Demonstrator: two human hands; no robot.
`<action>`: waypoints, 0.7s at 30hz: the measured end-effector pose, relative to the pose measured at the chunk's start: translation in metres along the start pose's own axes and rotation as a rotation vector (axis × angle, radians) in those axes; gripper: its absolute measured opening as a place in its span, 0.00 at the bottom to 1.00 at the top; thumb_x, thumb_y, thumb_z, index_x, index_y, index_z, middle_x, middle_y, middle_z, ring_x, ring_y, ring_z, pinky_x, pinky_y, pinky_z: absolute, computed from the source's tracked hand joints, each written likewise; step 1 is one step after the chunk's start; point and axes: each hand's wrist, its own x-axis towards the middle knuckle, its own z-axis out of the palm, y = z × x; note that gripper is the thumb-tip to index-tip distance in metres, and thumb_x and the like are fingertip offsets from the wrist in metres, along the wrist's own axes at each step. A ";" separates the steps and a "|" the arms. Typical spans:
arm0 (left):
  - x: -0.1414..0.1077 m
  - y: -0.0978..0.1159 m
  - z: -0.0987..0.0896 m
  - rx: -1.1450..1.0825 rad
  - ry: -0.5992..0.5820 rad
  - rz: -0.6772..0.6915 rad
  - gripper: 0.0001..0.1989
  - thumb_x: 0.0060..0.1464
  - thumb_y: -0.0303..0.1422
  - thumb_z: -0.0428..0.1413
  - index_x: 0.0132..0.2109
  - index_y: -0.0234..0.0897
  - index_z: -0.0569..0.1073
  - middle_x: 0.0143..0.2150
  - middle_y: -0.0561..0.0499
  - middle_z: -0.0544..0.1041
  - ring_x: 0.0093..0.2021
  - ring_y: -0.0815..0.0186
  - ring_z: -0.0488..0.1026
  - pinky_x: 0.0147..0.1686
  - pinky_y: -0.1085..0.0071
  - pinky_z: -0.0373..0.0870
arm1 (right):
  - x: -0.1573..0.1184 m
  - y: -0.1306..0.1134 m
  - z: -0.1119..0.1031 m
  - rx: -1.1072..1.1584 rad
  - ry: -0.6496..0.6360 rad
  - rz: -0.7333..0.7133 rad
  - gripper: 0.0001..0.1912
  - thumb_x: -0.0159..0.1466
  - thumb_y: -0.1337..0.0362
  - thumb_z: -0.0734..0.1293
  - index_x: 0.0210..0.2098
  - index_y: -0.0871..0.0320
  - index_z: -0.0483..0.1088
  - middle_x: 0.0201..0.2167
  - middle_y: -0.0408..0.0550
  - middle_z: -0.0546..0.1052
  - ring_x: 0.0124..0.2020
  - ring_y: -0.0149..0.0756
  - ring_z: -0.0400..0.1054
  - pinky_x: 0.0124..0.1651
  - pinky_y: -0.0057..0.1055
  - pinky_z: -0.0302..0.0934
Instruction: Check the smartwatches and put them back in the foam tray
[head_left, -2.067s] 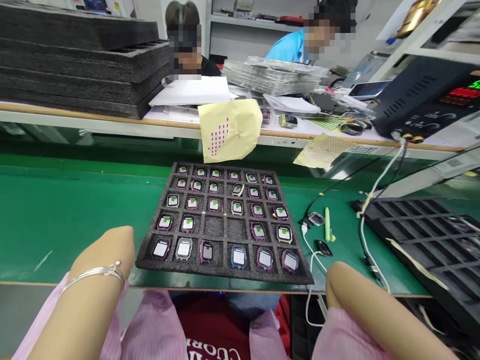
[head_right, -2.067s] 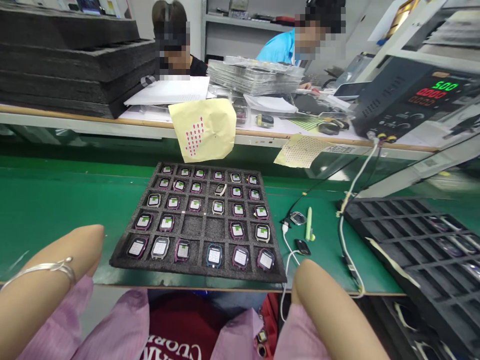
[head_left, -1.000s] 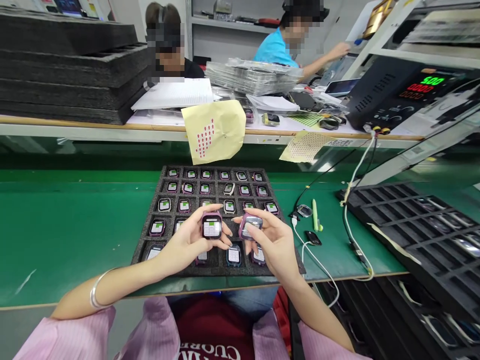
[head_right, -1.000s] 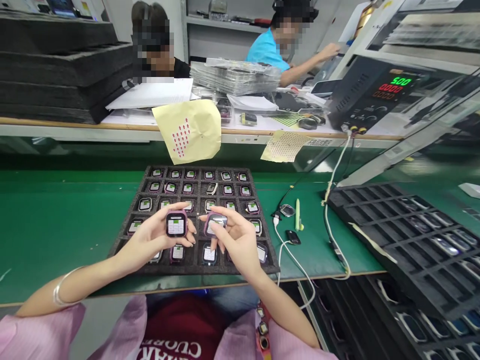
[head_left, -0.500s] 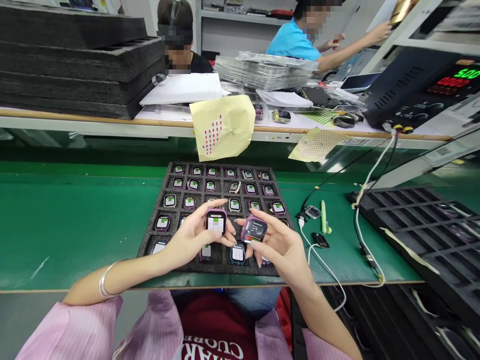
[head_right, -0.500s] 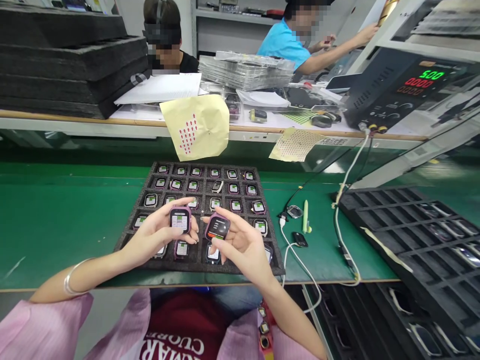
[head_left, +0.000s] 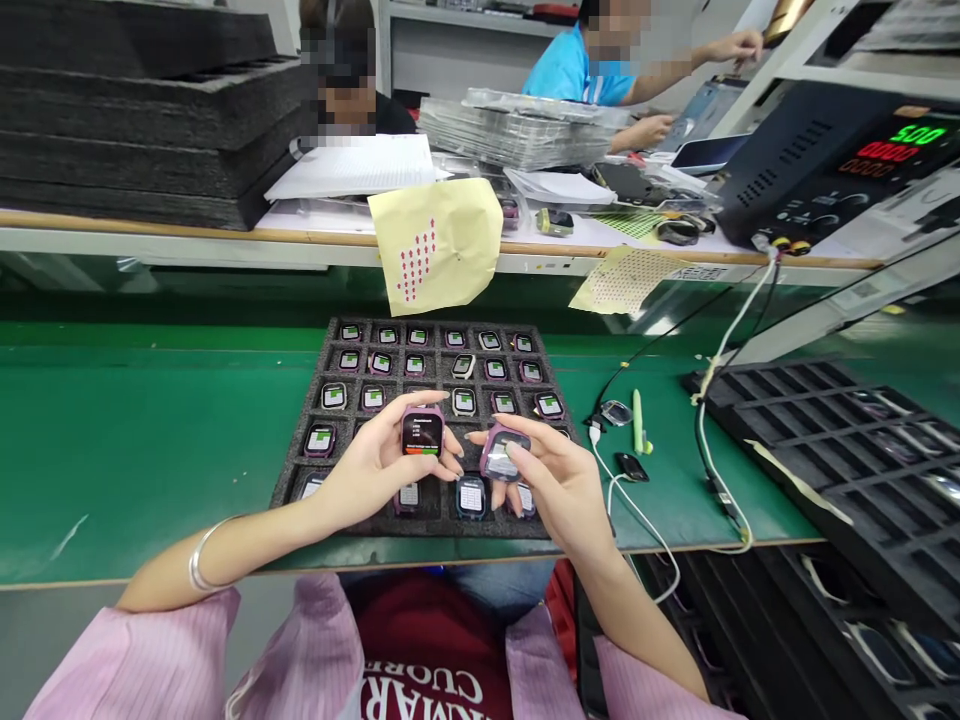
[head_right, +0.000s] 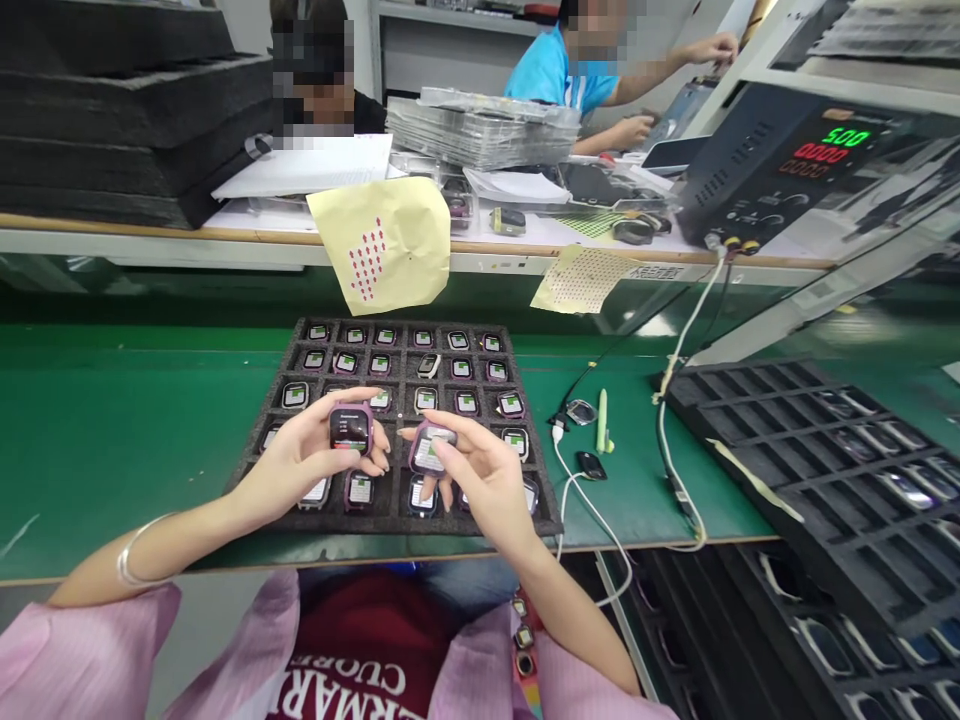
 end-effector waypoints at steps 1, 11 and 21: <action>0.001 0.000 0.000 -0.001 0.005 0.005 0.24 0.53 0.26 0.59 0.57 0.34 0.63 0.38 0.48 0.76 0.37 0.65 0.76 0.40 0.66 0.77 | 0.000 0.001 0.000 0.000 -0.002 0.002 0.15 0.67 0.66 0.64 0.52 0.49 0.71 0.45 0.52 0.78 0.20 0.30 0.72 0.16 0.22 0.59; 0.009 -0.003 -0.006 0.029 0.076 -0.004 0.20 0.58 0.31 0.56 0.56 0.32 0.63 0.33 0.49 0.76 0.31 0.67 0.76 0.32 0.70 0.77 | -0.004 -0.003 -0.001 0.069 -0.124 0.008 0.24 0.61 0.69 0.68 0.57 0.51 0.67 0.50 0.56 0.76 0.27 0.34 0.73 0.20 0.25 0.62; 0.007 -0.003 -0.004 -0.006 0.041 -0.026 0.32 0.51 0.23 0.61 0.61 0.33 0.57 0.40 0.49 0.76 0.37 0.67 0.77 0.45 0.67 0.75 | -0.004 0.000 0.003 -0.018 -0.069 0.047 0.27 0.61 0.69 0.71 0.58 0.48 0.66 0.49 0.53 0.76 0.26 0.32 0.74 0.18 0.22 0.63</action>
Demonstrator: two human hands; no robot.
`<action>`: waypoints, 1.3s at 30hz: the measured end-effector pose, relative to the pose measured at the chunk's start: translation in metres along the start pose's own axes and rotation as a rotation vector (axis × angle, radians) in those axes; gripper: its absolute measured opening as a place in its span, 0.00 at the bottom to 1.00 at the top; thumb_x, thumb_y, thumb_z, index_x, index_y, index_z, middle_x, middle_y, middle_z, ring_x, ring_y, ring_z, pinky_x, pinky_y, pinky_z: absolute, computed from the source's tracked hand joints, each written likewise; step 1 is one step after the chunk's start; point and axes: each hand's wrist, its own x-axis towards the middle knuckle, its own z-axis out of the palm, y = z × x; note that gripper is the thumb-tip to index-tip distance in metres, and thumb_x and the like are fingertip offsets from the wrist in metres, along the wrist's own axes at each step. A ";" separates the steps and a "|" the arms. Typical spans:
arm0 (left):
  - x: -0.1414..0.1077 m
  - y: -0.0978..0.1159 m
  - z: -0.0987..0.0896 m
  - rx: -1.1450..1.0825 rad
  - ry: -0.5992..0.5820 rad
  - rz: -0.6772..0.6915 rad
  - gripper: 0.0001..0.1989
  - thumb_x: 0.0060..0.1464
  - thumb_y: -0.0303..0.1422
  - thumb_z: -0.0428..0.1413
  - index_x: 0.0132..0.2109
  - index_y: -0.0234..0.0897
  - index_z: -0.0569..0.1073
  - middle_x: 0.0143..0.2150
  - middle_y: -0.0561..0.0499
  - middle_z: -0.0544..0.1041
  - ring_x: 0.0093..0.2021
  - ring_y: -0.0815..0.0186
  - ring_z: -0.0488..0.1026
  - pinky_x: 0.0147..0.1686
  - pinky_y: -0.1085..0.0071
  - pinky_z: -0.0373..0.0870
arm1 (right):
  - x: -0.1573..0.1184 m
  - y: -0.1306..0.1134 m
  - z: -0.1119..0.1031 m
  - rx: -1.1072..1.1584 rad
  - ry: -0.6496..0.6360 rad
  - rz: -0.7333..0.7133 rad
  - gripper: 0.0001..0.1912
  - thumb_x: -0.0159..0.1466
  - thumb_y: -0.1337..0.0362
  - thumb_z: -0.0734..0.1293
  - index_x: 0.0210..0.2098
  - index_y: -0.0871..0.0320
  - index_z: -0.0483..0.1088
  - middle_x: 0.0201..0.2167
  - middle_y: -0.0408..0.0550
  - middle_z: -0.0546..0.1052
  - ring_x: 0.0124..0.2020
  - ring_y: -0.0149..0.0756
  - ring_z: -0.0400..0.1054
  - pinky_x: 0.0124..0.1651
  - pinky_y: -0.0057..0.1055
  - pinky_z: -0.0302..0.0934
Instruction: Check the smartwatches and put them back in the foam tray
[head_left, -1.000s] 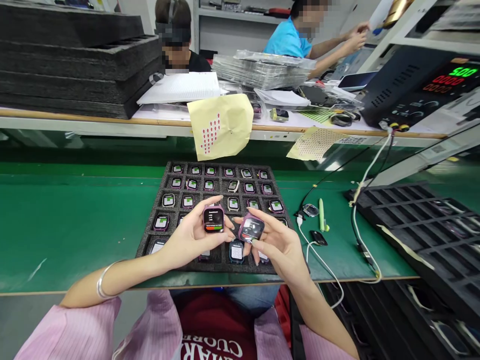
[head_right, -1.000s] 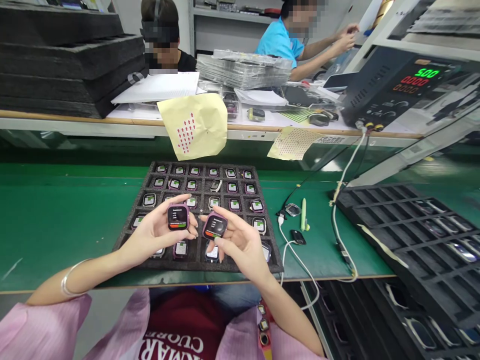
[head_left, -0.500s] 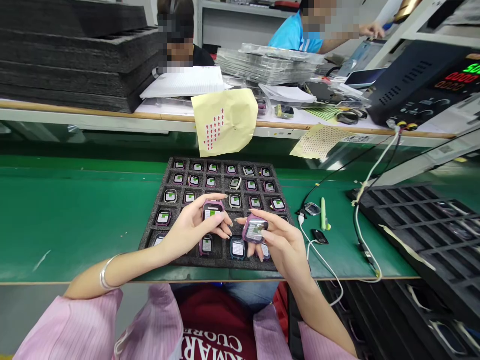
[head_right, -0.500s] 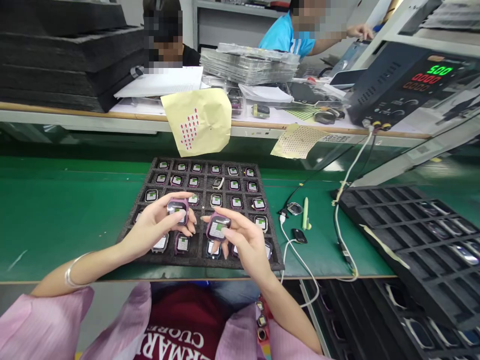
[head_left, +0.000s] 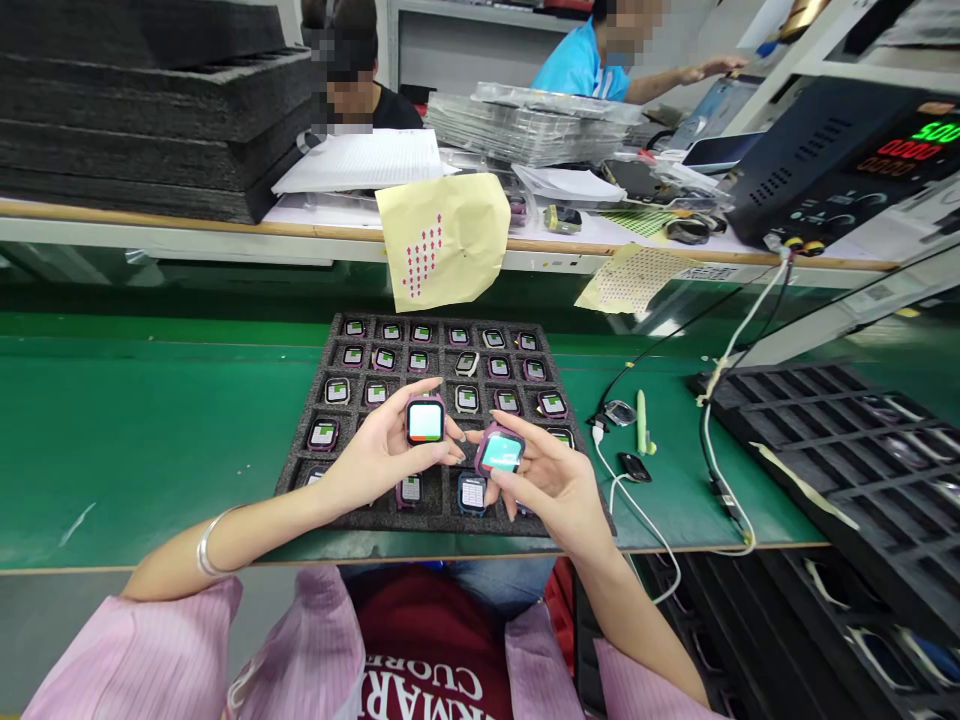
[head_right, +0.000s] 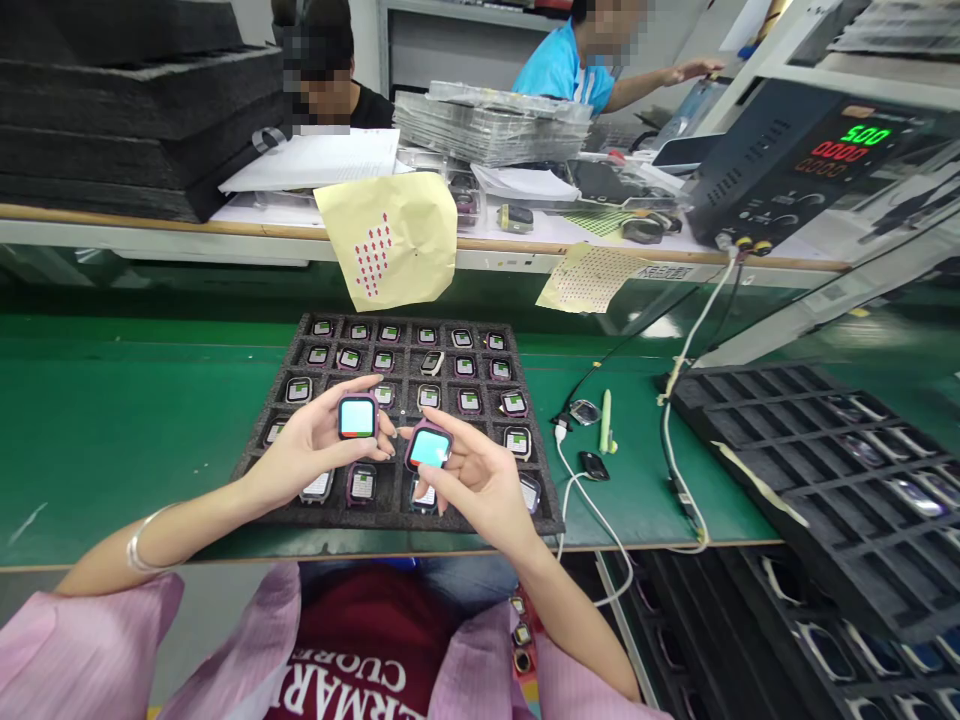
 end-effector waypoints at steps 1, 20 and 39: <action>0.000 -0.001 -0.001 -0.001 -0.001 -0.001 0.31 0.52 0.25 0.60 0.61 0.33 0.57 0.39 0.49 0.76 0.37 0.67 0.77 0.44 0.67 0.75 | 0.000 0.000 0.000 -0.002 -0.005 0.002 0.27 0.61 0.69 0.70 0.58 0.48 0.66 0.49 0.53 0.76 0.26 0.32 0.74 0.19 0.22 0.63; 0.047 -0.059 -0.065 1.156 -0.119 0.227 0.21 0.53 0.36 0.60 0.51 0.36 0.65 0.45 0.44 0.72 0.45 0.55 0.73 0.46 0.56 0.71 | 0.056 0.050 -0.045 -1.140 -0.301 -0.170 0.24 0.59 0.62 0.72 0.54 0.57 0.69 0.44 0.54 0.72 0.47 0.49 0.67 0.52 0.48 0.63; -0.087 -0.035 -0.133 1.111 0.333 -0.312 0.32 0.62 0.46 0.46 0.66 0.40 0.45 0.63 0.36 0.62 0.63 0.49 0.61 0.60 0.48 0.60 | -0.043 0.053 -0.130 -0.965 0.332 0.137 0.25 0.66 0.49 0.60 0.58 0.55 0.60 0.56 0.57 0.69 0.58 0.51 0.64 0.58 0.48 0.60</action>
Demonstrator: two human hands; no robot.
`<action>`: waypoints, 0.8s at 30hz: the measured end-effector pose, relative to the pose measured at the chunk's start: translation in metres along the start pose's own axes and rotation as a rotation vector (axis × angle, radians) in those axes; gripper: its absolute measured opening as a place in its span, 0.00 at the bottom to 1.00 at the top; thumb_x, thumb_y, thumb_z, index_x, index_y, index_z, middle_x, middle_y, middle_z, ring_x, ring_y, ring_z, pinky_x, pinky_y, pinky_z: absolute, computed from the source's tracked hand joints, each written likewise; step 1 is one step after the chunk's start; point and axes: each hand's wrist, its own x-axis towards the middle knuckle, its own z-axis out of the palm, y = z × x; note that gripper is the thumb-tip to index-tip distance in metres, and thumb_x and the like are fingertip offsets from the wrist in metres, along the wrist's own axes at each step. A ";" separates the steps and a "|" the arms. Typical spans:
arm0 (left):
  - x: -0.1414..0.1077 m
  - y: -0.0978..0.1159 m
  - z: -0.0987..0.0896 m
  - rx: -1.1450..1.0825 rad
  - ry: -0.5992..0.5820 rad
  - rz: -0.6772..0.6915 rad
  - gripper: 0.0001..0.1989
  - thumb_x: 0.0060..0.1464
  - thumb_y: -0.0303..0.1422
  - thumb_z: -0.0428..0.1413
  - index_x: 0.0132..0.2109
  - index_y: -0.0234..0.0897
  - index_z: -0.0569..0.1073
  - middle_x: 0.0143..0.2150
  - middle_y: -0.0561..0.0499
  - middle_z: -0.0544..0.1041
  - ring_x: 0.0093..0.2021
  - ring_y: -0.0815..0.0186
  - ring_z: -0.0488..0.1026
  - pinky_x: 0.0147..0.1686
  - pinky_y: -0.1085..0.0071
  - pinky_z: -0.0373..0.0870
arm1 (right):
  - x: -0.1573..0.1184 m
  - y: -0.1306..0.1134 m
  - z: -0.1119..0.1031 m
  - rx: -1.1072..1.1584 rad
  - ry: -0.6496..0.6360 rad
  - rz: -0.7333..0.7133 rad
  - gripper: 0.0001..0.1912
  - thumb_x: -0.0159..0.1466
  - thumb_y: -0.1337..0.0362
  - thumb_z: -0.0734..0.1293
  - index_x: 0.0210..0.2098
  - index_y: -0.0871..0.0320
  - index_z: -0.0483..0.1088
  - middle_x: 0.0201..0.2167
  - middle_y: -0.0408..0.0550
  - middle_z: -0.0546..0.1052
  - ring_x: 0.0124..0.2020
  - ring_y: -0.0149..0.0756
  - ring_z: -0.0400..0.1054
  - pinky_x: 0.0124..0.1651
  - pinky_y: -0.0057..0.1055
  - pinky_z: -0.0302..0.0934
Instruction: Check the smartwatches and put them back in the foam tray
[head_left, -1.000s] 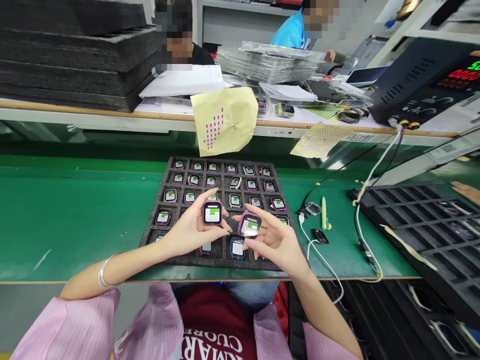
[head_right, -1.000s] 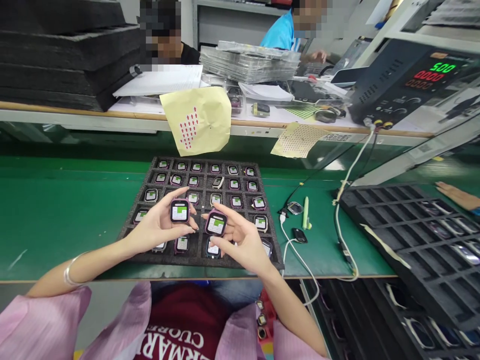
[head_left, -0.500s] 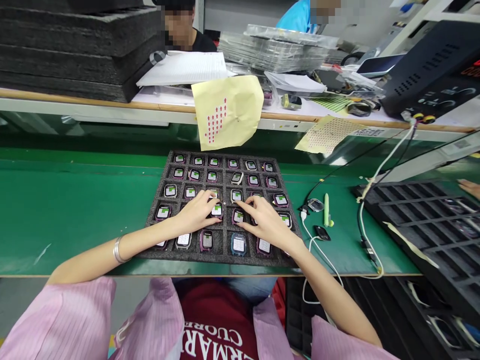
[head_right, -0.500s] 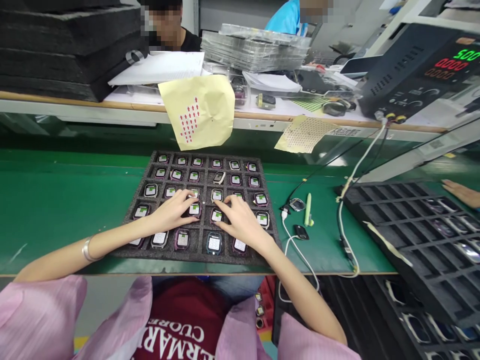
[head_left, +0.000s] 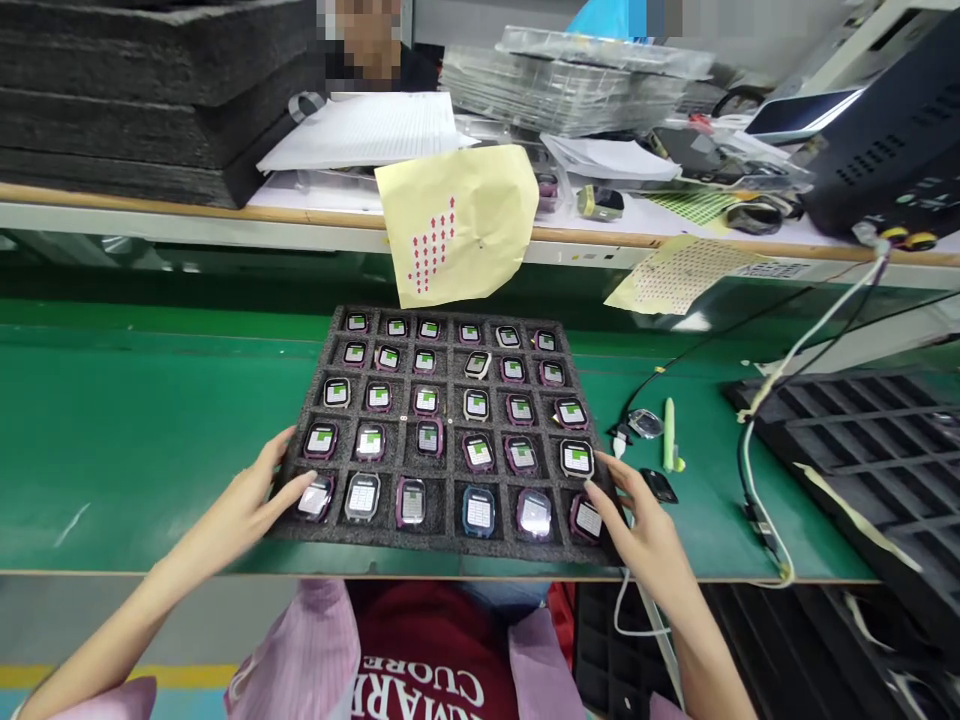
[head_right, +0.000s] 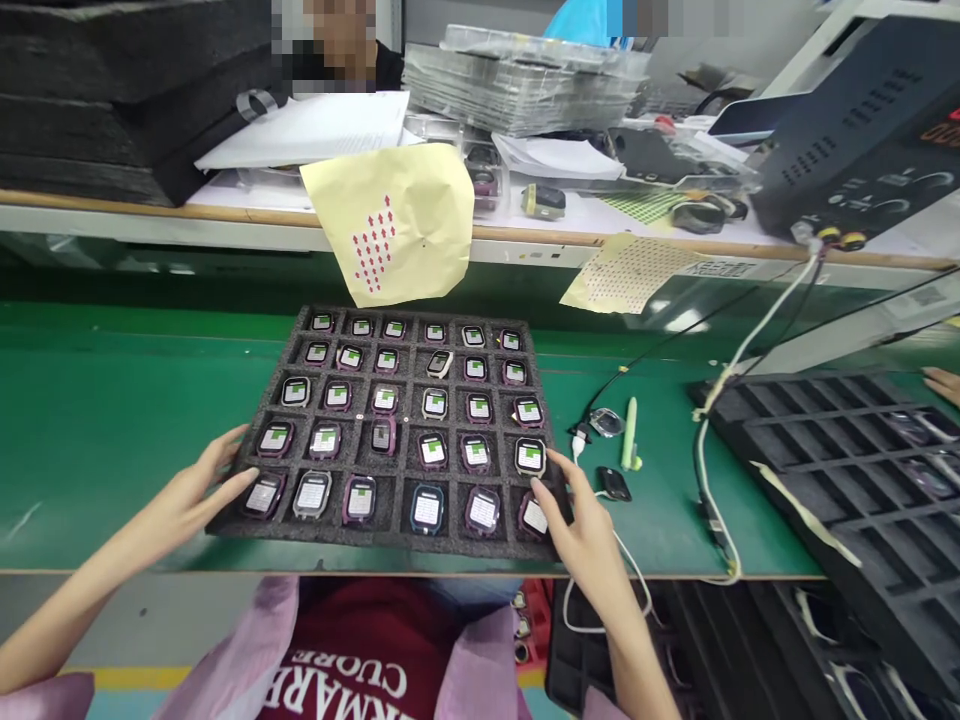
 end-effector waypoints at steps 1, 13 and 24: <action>0.001 0.002 0.003 -0.049 -0.004 0.016 0.31 0.62 0.45 0.47 0.66 0.41 0.45 0.64 0.37 0.62 0.63 0.51 0.61 0.61 0.49 0.60 | 0.002 0.000 0.001 0.056 0.021 0.008 0.24 0.66 0.49 0.61 0.56 0.55 0.61 0.55 0.57 0.70 0.57 0.50 0.64 0.57 0.48 0.61; 0.036 0.006 -0.013 0.203 -0.115 0.239 0.21 0.54 0.32 0.50 0.55 0.38 0.60 0.56 0.43 0.65 0.57 0.53 0.65 0.56 0.56 0.63 | 0.032 0.013 -0.007 0.058 -0.200 -0.096 0.21 0.59 0.52 0.68 0.47 0.56 0.68 0.64 0.61 0.60 0.66 0.55 0.50 0.64 0.53 0.49; 0.028 0.035 -0.025 0.587 -0.076 0.467 0.16 0.55 0.30 0.53 0.51 0.35 0.69 0.66 0.33 0.55 0.66 0.42 0.53 0.58 0.45 0.60 | 0.038 0.001 -0.006 -0.558 -0.260 -0.225 0.19 0.60 0.54 0.66 0.47 0.56 0.67 0.64 0.62 0.58 0.60 0.59 0.60 0.52 0.52 0.66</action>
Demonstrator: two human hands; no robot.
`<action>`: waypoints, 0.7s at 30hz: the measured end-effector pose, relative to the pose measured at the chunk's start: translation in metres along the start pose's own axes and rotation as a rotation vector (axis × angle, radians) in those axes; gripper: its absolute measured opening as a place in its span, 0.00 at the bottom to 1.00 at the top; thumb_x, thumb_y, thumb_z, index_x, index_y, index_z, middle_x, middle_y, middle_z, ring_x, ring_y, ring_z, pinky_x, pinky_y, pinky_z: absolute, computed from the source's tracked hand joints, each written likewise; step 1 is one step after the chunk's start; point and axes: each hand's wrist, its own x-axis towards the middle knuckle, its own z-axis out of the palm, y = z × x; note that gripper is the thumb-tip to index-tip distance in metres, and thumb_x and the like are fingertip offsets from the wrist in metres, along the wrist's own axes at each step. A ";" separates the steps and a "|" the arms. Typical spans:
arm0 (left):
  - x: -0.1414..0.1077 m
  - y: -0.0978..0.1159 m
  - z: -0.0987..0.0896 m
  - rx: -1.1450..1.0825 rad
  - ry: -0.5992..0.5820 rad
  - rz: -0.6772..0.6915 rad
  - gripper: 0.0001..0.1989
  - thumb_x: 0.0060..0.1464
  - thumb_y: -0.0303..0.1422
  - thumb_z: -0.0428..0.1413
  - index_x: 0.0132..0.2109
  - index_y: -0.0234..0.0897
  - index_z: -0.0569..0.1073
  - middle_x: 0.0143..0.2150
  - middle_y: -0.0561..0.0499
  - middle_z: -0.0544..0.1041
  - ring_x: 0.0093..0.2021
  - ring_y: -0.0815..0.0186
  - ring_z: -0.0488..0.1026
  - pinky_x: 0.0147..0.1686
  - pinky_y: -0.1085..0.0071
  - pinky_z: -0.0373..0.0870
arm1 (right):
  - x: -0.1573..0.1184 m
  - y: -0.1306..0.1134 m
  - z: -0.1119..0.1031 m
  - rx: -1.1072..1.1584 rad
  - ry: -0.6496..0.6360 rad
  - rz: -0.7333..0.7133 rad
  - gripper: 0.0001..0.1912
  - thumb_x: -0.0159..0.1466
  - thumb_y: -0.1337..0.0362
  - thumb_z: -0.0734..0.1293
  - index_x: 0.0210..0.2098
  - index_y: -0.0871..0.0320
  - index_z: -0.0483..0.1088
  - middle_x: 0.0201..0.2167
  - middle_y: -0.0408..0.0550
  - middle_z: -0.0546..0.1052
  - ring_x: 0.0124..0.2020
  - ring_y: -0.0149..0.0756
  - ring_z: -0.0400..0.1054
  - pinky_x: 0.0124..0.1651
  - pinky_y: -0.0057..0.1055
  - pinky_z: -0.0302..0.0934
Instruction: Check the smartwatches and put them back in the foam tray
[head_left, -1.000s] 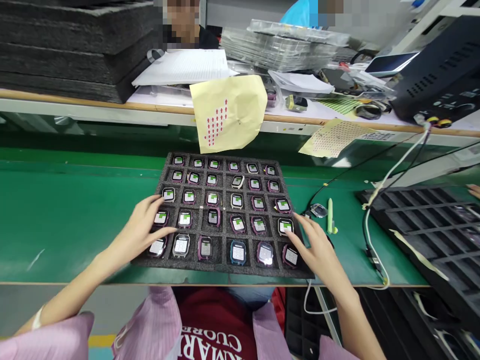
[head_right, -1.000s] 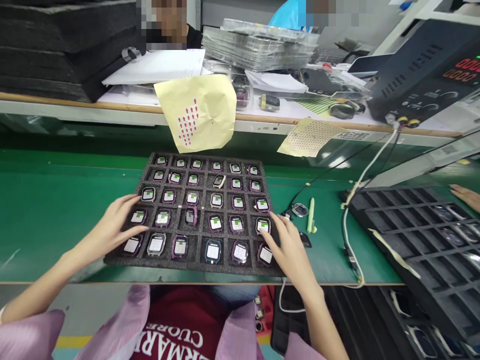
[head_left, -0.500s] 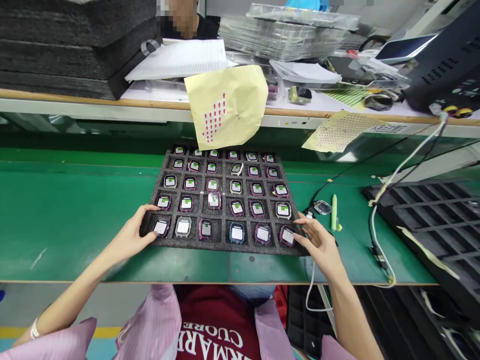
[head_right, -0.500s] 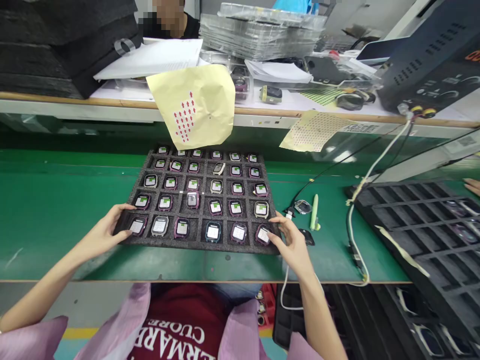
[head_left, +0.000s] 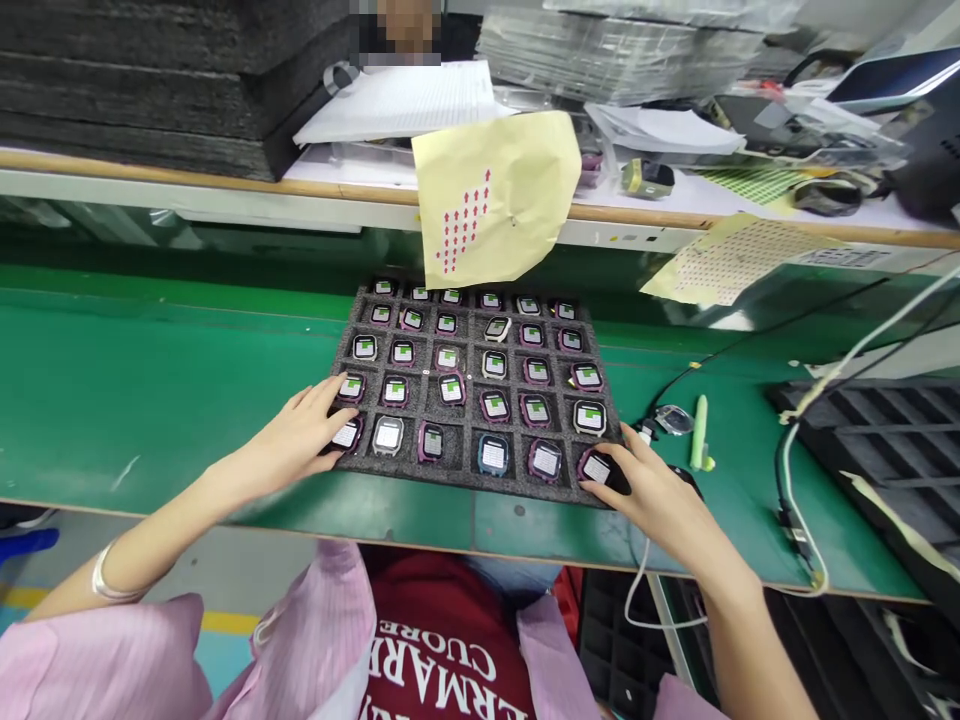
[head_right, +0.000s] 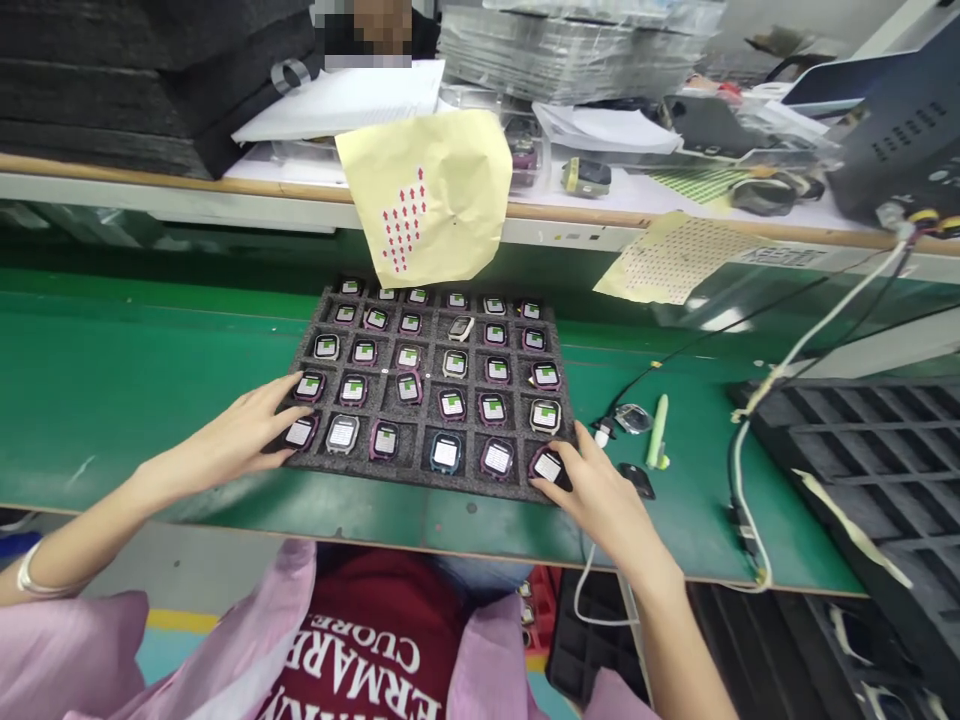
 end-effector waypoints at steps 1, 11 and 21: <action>0.001 -0.001 0.000 0.021 -0.004 0.020 0.17 0.55 0.30 0.53 0.52 0.35 0.69 0.67 0.33 0.54 0.67 0.41 0.52 0.58 0.44 0.59 | -0.001 -0.002 -0.001 -0.033 0.005 0.015 0.19 0.60 0.54 0.66 0.47 0.57 0.68 0.64 0.62 0.58 0.60 0.60 0.60 0.52 0.52 0.66; 0.011 -0.030 0.018 0.042 0.054 0.229 0.11 0.54 0.35 0.57 0.44 0.36 0.75 0.65 0.35 0.62 0.65 0.41 0.56 0.58 0.43 0.60 | -0.028 -0.027 0.005 0.511 0.426 0.092 0.22 0.61 0.54 0.70 0.51 0.56 0.70 0.56 0.58 0.70 0.58 0.53 0.63 0.62 0.56 0.55; 0.027 0.018 0.010 -1.384 0.250 -0.229 0.22 0.43 0.33 0.67 0.47 0.35 0.75 0.46 0.42 0.79 0.39 0.58 0.76 0.34 0.68 0.74 | -0.019 -0.092 -0.010 1.781 0.194 0.147 0.23 0.55 0.65 0.74 0.48 0.55 0.67 0.47 0.54 0.76 0.25 0.27 0.68 0.18 0.20 0.60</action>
